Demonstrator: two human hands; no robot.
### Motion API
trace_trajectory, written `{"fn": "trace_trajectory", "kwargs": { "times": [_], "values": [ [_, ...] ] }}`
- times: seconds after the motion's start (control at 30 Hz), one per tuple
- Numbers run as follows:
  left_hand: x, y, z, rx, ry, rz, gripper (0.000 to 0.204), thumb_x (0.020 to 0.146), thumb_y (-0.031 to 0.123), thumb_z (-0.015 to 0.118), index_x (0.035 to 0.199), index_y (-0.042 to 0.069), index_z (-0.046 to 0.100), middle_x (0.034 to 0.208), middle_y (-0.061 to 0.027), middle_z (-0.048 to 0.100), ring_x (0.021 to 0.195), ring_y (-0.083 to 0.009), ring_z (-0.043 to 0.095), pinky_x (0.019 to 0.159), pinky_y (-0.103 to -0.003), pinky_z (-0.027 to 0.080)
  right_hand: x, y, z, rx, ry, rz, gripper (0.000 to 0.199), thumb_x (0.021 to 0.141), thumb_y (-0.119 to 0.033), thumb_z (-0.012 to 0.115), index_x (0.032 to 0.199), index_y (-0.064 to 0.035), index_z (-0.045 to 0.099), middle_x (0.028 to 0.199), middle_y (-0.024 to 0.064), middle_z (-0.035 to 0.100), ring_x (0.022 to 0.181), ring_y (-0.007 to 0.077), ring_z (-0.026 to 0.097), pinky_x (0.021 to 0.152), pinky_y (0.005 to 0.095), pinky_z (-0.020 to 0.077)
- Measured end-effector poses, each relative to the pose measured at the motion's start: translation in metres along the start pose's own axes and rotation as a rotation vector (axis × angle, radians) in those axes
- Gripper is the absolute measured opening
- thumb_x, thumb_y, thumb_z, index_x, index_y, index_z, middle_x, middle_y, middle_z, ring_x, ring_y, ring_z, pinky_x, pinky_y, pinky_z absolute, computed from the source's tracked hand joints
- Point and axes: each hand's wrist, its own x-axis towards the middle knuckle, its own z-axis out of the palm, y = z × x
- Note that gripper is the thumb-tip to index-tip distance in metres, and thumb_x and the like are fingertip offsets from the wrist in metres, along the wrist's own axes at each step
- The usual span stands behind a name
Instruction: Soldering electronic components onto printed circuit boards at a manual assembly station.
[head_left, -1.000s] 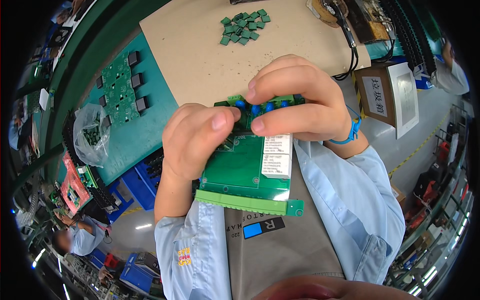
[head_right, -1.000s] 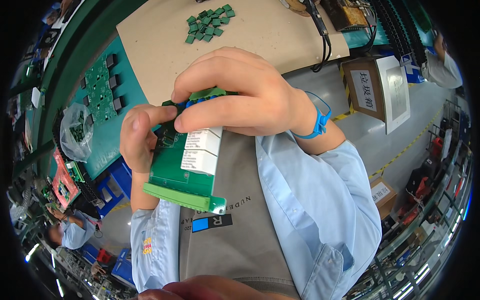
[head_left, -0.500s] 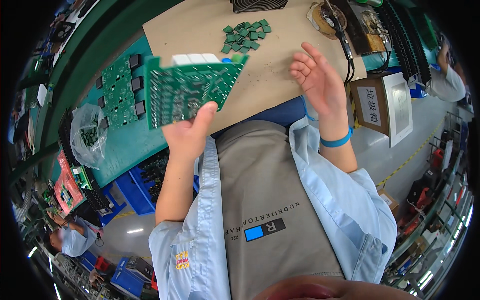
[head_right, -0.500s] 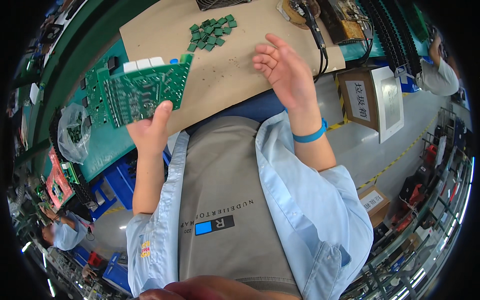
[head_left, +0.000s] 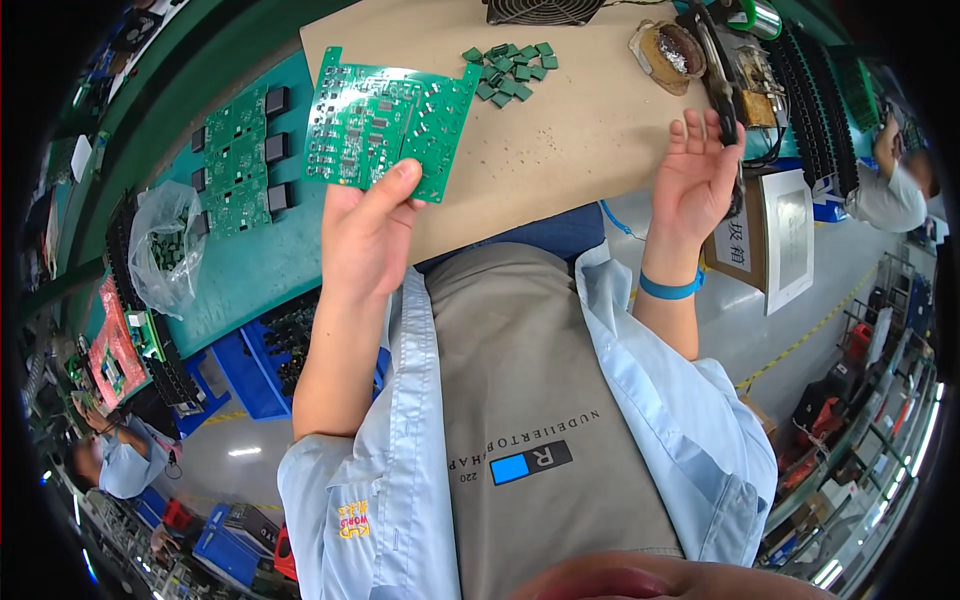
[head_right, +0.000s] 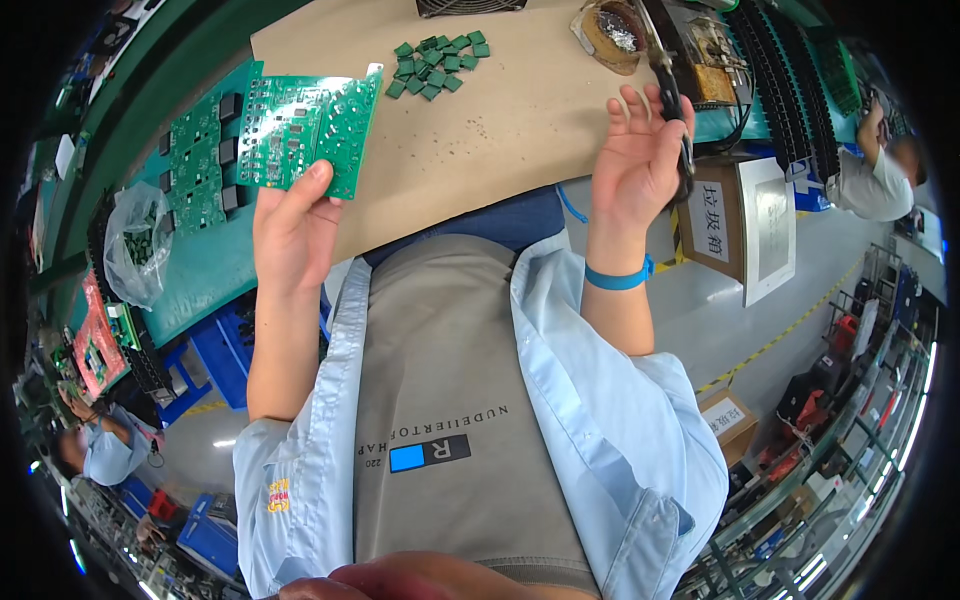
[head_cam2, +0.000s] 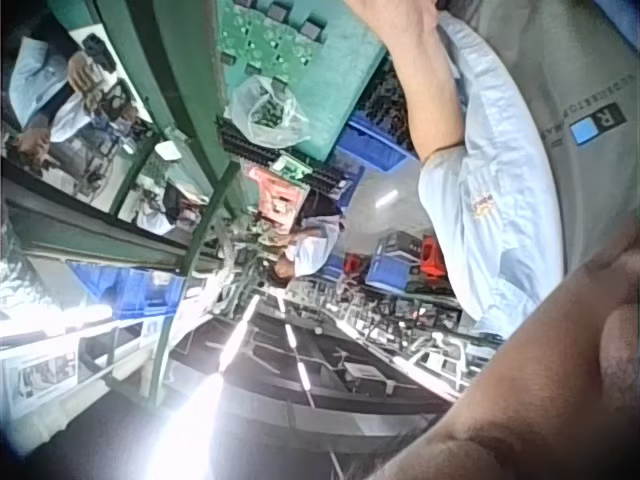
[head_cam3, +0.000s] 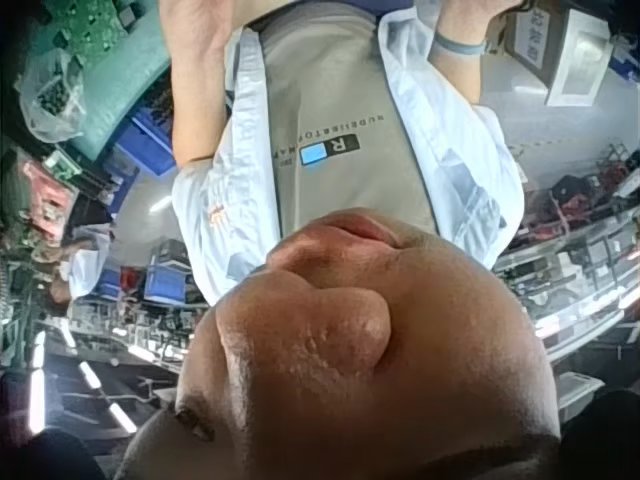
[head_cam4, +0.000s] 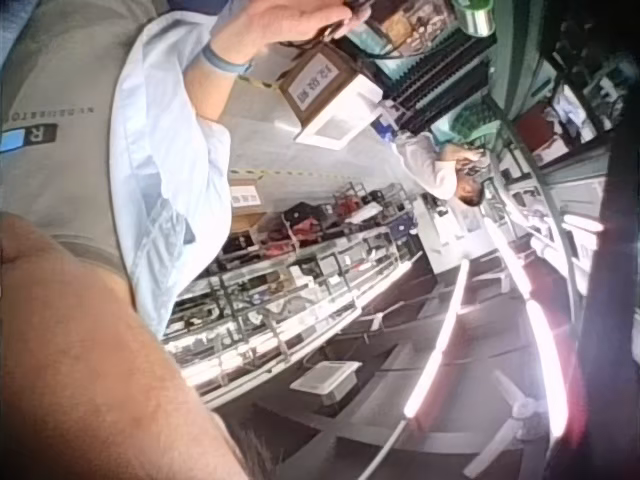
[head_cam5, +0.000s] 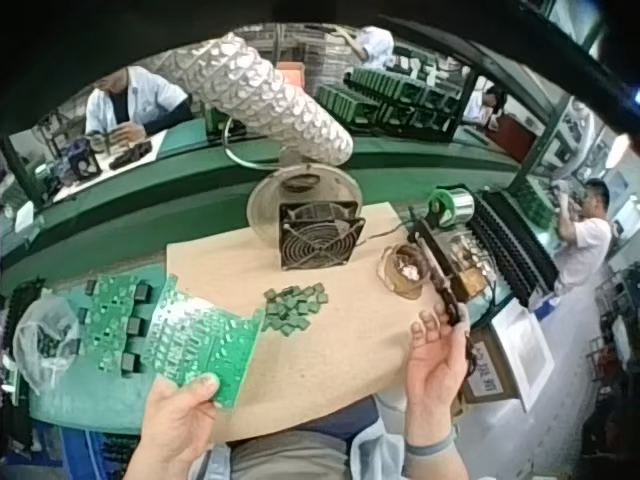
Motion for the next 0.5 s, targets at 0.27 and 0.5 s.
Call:
{"fn": "trace_trajectory", "kwargs": {
  "times": [0.27,0.5],
  "values": [
    [0.006,0.002,0.014,0.051,0.024,0.045,0.039,0.093,-0.005,0.066,0.13,0.004,0.059,0.107,-0.0083,0.071,0.086,-0.0134,0.066,0.072,-0.025,0.05,-0.01,-0.021,0.011,-0.287,-0.211,-0.142,0.042,0.099,-0.016,0.069,0.135,-0.0016,0.053,0.114,0.018,0.063,0.104,0.0322,0.068,0.092,0.0431,0.0556],
    [0.007,-0.003,0.023,0.195,0.021,0.161,0.039,0.093,-0.003,0.067,0.131,0.004,0.058,0.107,-0.0076,0.071,0.087,-0.0133,0.065,0.073,-0.026,0.051,-0.051,-0.021,0.054,-0.414,-0.454,-0.179,0.046,0.086,-0.003,0.08,0.126,0.0054,0.058,0.108,0.0188,0.067,0.083,0.0314,0.075,0.077,0.0373,0.061]
  ]
}}
